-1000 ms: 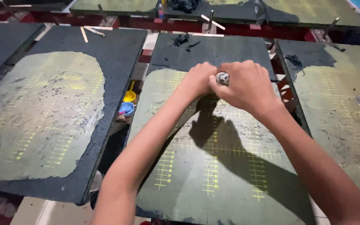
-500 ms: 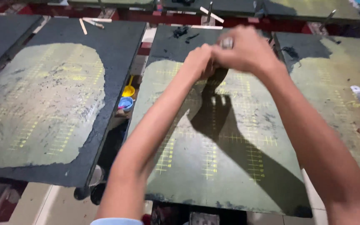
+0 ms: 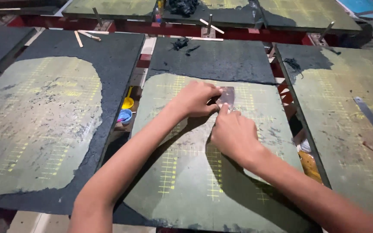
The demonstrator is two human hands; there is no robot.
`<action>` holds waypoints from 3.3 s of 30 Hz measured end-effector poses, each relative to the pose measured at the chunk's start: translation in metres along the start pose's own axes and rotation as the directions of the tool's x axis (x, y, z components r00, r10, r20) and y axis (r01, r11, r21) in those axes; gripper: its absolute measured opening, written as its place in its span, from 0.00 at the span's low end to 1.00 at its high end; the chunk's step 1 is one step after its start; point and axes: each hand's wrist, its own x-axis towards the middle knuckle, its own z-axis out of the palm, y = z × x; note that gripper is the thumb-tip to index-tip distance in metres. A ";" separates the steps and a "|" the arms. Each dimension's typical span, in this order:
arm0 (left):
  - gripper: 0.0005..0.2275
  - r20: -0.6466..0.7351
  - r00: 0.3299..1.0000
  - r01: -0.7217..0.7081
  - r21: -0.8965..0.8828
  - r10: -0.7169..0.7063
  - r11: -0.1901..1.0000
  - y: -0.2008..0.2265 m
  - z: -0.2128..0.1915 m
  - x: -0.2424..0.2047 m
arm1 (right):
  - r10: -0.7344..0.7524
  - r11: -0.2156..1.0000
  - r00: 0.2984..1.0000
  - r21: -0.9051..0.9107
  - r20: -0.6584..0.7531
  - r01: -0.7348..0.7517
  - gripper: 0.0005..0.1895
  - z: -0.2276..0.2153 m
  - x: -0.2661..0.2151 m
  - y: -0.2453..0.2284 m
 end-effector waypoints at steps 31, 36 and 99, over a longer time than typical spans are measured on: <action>0.11 -0.195 0.981 -0.016 -0.036 0.009 0.999 -0.023 0.002 0.007 | -0.294 0.951 0.823 -0.063 -0.486 0.302 0.17 0.079 0.106 0.095; 0.14 -0.366 0.930 -0.013 0.085 0.043 0.996 -0.043 0.063 0.024 | -0.394 0.916 0.778 -0.272 -0.490 0.294 0.13 0.072 0.101 0.090; 0.07 -0.132 0.991 0.029 0.225 0.001 0.974 -0.024 0.039 0.057 | -0.078 0.952 0.947 0.258 -0.311 0.163 0.07 0.018 0.099 0.077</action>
